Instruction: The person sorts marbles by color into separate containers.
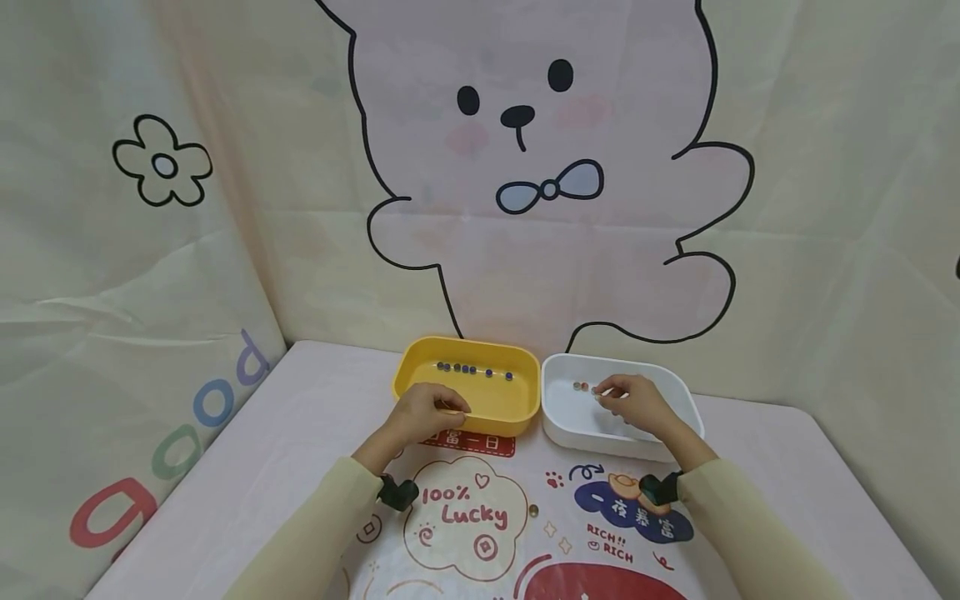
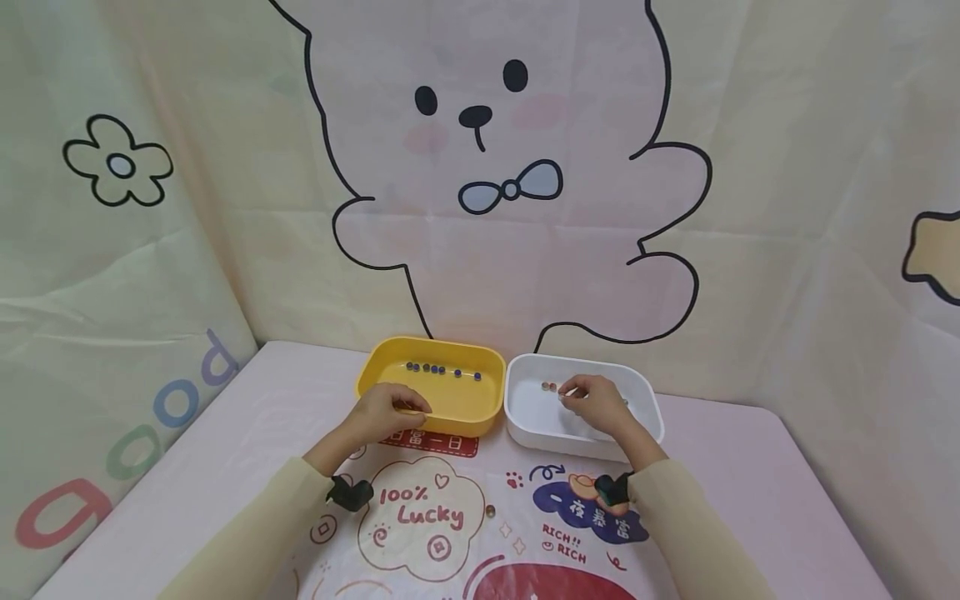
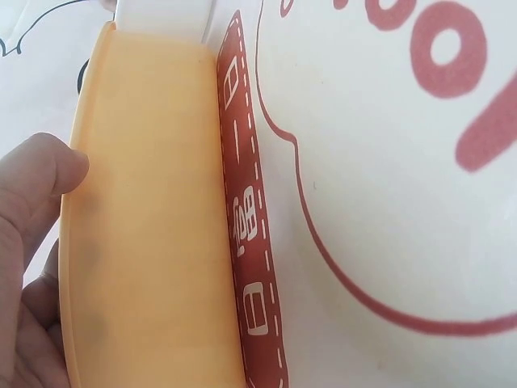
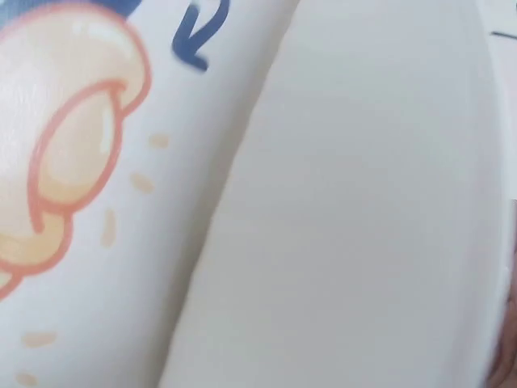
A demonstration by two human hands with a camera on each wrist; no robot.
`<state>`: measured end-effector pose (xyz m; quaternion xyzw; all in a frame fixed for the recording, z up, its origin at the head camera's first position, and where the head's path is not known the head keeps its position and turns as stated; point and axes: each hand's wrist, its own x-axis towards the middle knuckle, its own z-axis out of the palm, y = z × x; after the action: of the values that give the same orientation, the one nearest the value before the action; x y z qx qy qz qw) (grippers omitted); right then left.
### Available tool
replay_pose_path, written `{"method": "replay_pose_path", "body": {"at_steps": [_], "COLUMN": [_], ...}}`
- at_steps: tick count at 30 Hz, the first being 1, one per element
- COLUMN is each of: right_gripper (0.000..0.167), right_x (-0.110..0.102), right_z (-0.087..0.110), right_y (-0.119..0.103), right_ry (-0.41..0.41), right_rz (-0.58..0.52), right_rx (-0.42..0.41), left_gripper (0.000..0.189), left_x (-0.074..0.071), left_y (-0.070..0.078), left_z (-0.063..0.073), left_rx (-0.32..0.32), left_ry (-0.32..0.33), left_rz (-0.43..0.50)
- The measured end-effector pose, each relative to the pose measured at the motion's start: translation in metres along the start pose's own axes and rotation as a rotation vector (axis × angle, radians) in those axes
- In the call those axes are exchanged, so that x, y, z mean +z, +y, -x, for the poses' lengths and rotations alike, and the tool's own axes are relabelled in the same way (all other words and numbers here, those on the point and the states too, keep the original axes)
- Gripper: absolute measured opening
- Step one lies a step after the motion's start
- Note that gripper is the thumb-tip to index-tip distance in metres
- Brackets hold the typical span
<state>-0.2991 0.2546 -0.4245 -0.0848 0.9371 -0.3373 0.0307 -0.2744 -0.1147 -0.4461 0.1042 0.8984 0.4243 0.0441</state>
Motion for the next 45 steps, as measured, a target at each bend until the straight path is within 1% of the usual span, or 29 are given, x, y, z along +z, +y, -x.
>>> {"method": "replay_pose_path", "body": {"at_steps": [4, 9, 14, 19, 26, 36, 39, 45], "right_gripper": [0.024, 0.021, 0.019, 0.019, 0.021, 0.018, 0.021, 0.038], "right_x": [0.003, 0.008, 0.01, 0.011, 0.016, 0.02, 0.021, 0.016], "right_z": [-0.004, -0.01, -0.014, -0.015, -0.019, -0.022, -0.022, -0.021], "right_y": [0.008, 0.02, 0.027, 0.031, 0.034, 0.037, 0.038, 0.034], "right_ry": [-0.013, -0.053, -0.09, -0.1, -0.084, -0.077, -0.081, -0.117], "right_rz": [-0.013, -0.023, -0.064, -0.076, -0.043, 0.008, 0.014, -0.033], "right_rx": [0.045, 0.088, 0.122, 0.092, 0.135, 0.121, 0.13, 0.161], "left_gripper": [0.004, 0.004, 0.004, 0.004, 0.004, 0.004, 0.005, 0.005], "left_x": [0.0, 0.0, 0.0, -0.001, -0.001, -0.002, -0.001, 0.0], "left_y": [0.002, 0.003, 0.003, 0.003, 0.004, 0.004, 0.003, 0.001], "left_z": [0.001, 0.001, 0.0, 0.0, 0.001, 0.001, 0.001, 0.0], "left_rx": [0.0, 0.003, 0.003, 0.001, 0.001, -0.006, 0.0, 0.007], "left_ry": [-0.006, -0.008, -0.011, -0.01, -0.01, -0.013, -0.013, -0.004], "left_rz": [0.007, 0.009, 0.006, 0.008, 0.006, 0.003, 0.002, -0.001]}}
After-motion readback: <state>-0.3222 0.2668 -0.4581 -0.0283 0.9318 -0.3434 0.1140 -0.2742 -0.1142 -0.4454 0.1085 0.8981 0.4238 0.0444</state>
